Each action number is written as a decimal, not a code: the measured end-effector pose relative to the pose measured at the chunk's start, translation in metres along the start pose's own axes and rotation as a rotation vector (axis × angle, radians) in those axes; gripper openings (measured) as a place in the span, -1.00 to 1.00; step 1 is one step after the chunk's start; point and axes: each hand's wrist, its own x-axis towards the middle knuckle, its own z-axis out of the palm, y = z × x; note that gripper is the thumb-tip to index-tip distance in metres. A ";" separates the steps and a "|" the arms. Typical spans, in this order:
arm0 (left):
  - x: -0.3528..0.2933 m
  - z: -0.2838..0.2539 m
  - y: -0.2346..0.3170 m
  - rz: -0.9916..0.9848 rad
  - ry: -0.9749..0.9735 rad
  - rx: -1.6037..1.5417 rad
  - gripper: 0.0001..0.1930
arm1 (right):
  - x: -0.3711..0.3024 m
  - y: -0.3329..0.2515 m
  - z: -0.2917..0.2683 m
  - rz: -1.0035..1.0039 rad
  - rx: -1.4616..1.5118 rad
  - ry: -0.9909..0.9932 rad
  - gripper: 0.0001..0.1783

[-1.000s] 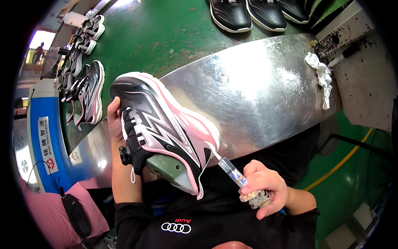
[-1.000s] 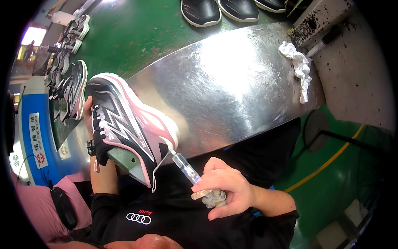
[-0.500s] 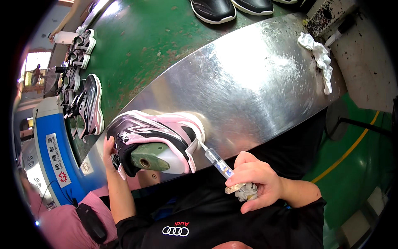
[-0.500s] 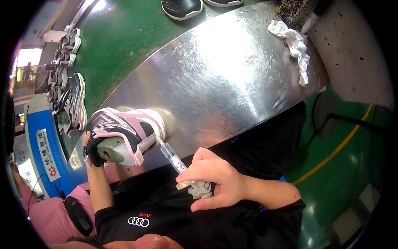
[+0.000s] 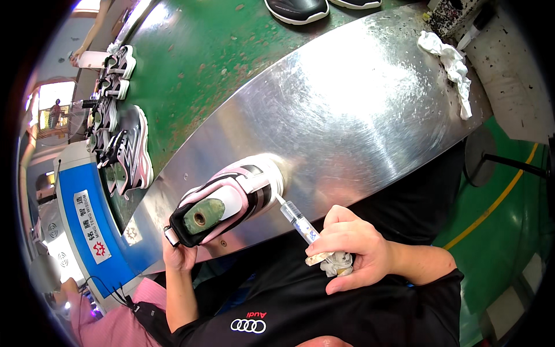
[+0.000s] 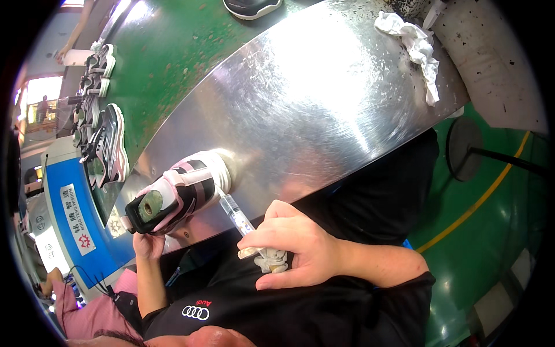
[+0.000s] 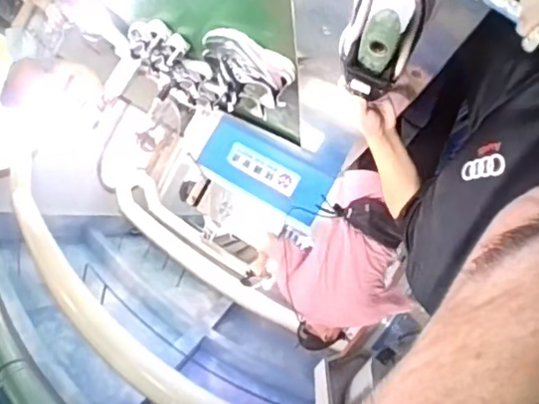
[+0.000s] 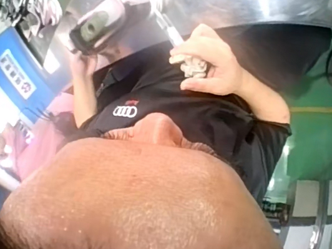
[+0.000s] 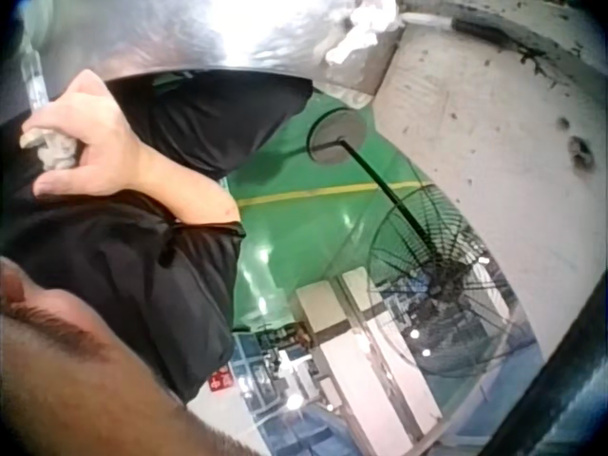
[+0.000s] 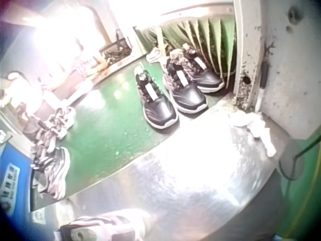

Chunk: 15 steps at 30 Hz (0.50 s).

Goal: The person applies glue along the seams of shoes using a syringe applicator, rotating each shoe by hand to seal the upper to the sole, and sets them back onto the conveyor line.

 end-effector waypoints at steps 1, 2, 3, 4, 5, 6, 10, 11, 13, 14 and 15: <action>-0.004 -0.002 -0.001 -0.007 0.035 0.013 -0.61 | 0.000 0.000 0.001 -0.006 -0.003 0.003 -0.41; -0.009 -0.003 -0.001 -0.015 0.024 0.006 -0.61 | 0.000 0.000 0.002 -0.006 -0.002 0.002 -0.41; -0.013 -0.002 -0.001 -0.014 0.025 0.006 -0.61 | 0.000 0.000 0.003 -0.003 -0.011 -0.001 -0.41; -0.017 0.006 -0.001 -0.060 0.022 -0.055 -0.59 | 0.000 -0.001 0.004 0.002 -0.020 -0.001 -0.41; -0.020 0.010 0.000 -0.107 0.020 -0.116 -0.56 | 0.000 -0.002 0.005 0.002 -0.020 0.000 -0.41; -0.021 0.003 -0.001 -0.103 0.024 -0.105 -0.55 | 0.000 -0.003 0.006 0.007 -0.023 -0.006 -0.41; -0.031 0.006 -0.006 -0.128 0.001 -0.073 -0.49 | -0.002 -0.005 0.008 0.008 -0.050 -0.012 -0.42; -0.033 0.012 -0.008 -0.120 0.034 -0.037 -0.47 | -0.001 -0.005 0.009 0.008 -0.052 -0.013 -0.42; -0.038 0.025 -0.011 -0.112 0.065 -0.002 -0.44 | -0.001 -0.006 0.010 0.009 -0.056 -0.012 -0.41; -0.040 0.031 -0.011 -0.111 0.030 -0.033 -0.40 | -0.002 -0.007 0.011 0.010 -0.059 -0.012 -0.41; -0.041 0.034 -0.011 -0.111 -0.007 -0.065 -0.36 | -0.003 -0.007 0.012 0.010 -0.058 -0.008 -0.41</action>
